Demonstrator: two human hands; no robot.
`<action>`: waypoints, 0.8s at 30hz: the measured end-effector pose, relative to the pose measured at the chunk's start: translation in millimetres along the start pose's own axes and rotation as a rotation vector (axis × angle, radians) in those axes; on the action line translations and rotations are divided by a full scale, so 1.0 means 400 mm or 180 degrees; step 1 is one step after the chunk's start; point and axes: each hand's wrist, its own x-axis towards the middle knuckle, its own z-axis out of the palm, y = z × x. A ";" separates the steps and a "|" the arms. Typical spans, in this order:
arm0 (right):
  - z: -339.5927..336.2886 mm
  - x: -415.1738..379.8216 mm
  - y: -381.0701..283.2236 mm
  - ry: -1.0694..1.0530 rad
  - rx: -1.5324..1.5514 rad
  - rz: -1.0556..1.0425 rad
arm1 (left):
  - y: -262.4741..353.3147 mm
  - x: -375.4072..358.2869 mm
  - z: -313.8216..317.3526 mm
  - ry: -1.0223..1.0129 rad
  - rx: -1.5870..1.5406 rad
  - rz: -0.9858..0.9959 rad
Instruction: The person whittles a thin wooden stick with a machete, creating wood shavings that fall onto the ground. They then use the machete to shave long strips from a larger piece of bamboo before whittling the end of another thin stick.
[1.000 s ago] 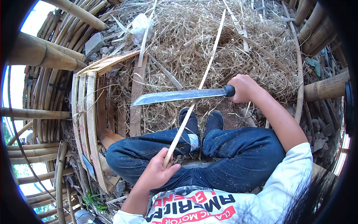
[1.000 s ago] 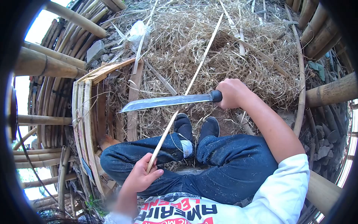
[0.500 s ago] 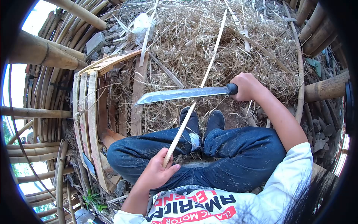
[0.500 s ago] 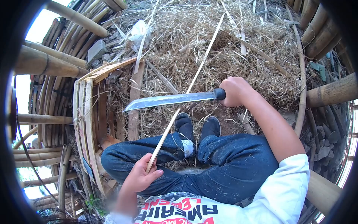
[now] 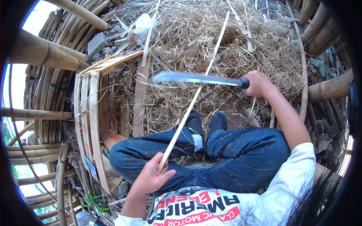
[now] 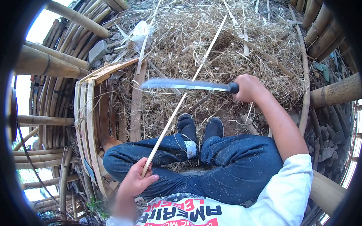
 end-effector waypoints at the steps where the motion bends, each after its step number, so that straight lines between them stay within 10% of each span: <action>1: -0.004 -0.002 0.019 -0.0013 0.0116 0.0400 | -0.005 -0.006 -0.005 -0.0003 0.0001 0.0002; 16: 0.034 0.011 -0.118 -0.0400 0.0062 -0.1005 | 0.011 0.055 0.067 0.0397 0.1067 0.0257; 24: 0.031 0.038 -0.023 -0.0161 0.0190 -0.0134 | 0.024 0.021 0.071 0.0168 0.0544 0.0068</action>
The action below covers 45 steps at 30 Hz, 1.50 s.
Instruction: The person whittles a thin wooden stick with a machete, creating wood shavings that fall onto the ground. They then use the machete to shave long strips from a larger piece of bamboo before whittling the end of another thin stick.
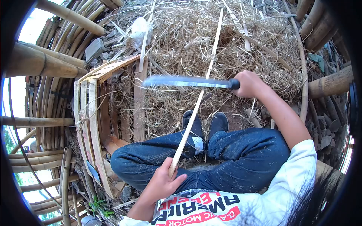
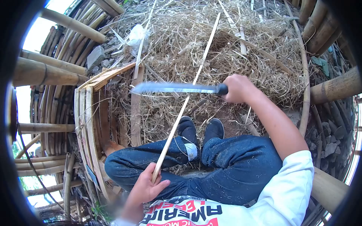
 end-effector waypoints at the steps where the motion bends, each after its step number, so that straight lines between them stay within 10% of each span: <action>1: -0.024 -0.009 0.008 0.0058 -0.0065 0.0407 | -0.003 -0.006 -0.003 -0.0024 0.0004 0.0006; 17: -0.007 -0.017 -0.108 -0.0285 -0.0767 -0.0906 | -0.019 0.005 0.014 -0.0068 0.0421 0.0008; 29: -0.001 -0.029 0.023 0.0555 -0.0281 0.0553 | -0.054 -0.011 0.039 -0.0235 -0.0203 -0.0114; 38: -0.006 -0.006 -0.107 -0.0293 -0.0858 -0.1071 | -0.042 -0.010 0.032 -0.0250 -0.0101 0.0023; 45: -0.026 -0.010 0.054 0.0506 -0.0453 0.0622 | -0.037 -0.029 0.024 -0.0359 -0.0336 -0.0252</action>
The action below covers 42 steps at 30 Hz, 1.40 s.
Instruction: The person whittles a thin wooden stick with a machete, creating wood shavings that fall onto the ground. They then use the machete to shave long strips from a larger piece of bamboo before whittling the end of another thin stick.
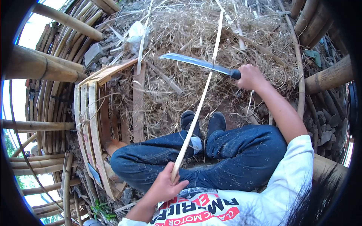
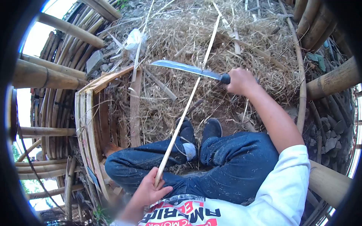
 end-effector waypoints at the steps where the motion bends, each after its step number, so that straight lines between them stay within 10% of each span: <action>1: 0.014 0.000 0.000 0.0071 0.0020 -0.0003 | 0.000 0.005 0.012 -0.0003 -0.0002 0.0031; 42: 0.006 0.008 -0.058 0.1022 -0.0373 -0.0225 | 0.090 0.028 0.000 -0.1302 -0.2592 -0.0471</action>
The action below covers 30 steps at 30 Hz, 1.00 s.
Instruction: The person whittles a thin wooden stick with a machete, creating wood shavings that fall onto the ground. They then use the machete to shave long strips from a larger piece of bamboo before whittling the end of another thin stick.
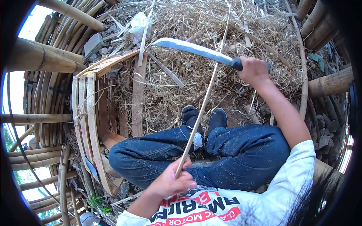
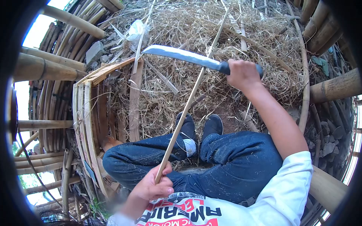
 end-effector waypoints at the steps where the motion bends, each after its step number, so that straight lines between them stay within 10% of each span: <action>1: -0.010 0.000 -0.013 -0.0186 0.0049 0.0057 | -0.015 0.008 -0.024 0.0090 0.0184 0.0160; 8: 0.004 -0.026 0.037 -0.0606 0.0519 -0.0391 | -0.024 -0.001 -0.048 0.1493 0.3344 0.0734; 17: 0.018 -0.028 -0.008 -0.0732 0.0575 -0.1566 | -0.019 -0.014 -0.074 0.1235 0.2530 0.0611; 21: 0.016 -0.001 0.055 -0.0656 0.0290 -0.0005 | -0.040 -0.011 -0.072 0.1231 0.2269 0.0359; 30: 0.016 -0.041 0.044 -0.0078 -0.0028 -0.0291 | -0.049 -0.034 -0.105 0.0843 0.1631 0.0200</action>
